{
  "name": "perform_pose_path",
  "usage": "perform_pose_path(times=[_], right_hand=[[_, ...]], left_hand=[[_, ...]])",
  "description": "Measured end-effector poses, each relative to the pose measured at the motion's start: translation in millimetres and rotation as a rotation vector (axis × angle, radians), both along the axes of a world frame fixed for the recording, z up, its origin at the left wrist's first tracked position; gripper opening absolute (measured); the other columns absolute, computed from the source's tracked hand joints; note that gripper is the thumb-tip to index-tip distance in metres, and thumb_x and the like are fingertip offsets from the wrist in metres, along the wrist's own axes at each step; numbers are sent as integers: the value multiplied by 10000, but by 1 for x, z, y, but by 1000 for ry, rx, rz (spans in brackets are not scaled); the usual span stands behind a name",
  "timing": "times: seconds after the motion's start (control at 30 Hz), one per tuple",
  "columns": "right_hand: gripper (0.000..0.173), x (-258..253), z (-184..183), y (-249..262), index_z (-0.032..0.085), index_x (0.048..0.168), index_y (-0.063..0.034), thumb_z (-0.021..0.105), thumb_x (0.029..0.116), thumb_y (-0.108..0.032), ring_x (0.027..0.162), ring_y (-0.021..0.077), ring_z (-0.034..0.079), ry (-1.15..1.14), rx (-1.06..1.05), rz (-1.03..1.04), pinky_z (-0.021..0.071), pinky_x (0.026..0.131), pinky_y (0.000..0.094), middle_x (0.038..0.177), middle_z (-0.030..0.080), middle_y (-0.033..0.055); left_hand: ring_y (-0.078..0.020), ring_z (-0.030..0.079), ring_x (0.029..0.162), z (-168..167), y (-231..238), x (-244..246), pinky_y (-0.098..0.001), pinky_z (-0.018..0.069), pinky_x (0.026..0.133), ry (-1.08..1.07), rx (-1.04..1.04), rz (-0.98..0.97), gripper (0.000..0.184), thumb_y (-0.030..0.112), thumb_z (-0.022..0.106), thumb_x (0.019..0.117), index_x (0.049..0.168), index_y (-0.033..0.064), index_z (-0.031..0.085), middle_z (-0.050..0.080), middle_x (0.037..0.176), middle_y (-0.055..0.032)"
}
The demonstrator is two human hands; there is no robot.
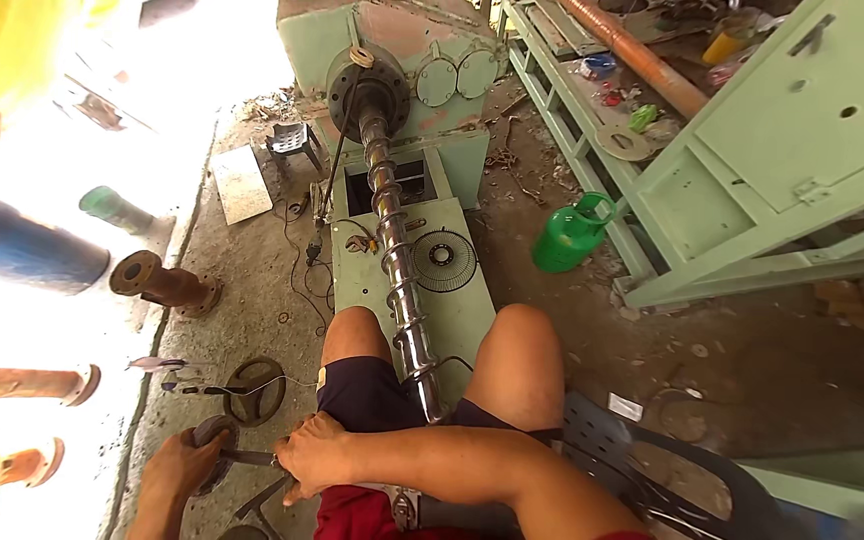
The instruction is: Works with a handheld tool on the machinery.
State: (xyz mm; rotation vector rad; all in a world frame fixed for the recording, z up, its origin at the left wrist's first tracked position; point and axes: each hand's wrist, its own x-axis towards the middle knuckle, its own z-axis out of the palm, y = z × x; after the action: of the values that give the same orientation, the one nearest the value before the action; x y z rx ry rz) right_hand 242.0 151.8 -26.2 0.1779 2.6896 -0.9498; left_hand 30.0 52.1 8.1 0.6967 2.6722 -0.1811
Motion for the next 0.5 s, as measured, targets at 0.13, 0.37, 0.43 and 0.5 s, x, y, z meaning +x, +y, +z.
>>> perform_pose_path(times=[0.13, 0.37, 0.43, 0.5], right_hand=[[606, 1, 5, 1, 596, 1283, 4, 748, 897, -437, 1089, 421, 651, -39, -10, -6, 505, 857, 625, 1142, 683, 231], [496, 1, 1, 4, 633, 1178, 5, 753, 877, -371, 1000, 385, 678, 18, -24, 46, 524, 791, 596, 1058, 694, 199], [475, 2, 1, 5, 638, 1158, 4, 753, 878, -362, 994, 383, 676, 30, -27, 56, 521, 787, 595, 1046, 693, 196], [459, 2, -1, 7, 646, 1138, -2, 751, 879, -366, 977, 377, 679, 48, -34, 63, 523, 774, 590, 1026, 695, 189]], left_hand=[[-503, 611, 1181, -2, -9, 4, -697, 444, 1005, 7, 152, -15, 499, 397, 751, 940, 1194, -27, 684, 659, 1191, -327], [-498, 621, 1157, -9, -25, 6, -710, 432, 1000, 16, 287, -58, 448, 369, 735, 957, 1178, -18, 691, 673, 1154, -315], [-501, 616, 1162, -12, -29, 9, -709, 424, 1008, 31, 350, -65, 463, 372, 727, 960, 1195, -24, 681, 672, 1155, -316], [-498, 628, 1137, -18, -35, 10, -716, 420, 1002, 50, 437, -75, 473, 383, 717, 958, 1190, -29, 685, 680, 1132, -315]])
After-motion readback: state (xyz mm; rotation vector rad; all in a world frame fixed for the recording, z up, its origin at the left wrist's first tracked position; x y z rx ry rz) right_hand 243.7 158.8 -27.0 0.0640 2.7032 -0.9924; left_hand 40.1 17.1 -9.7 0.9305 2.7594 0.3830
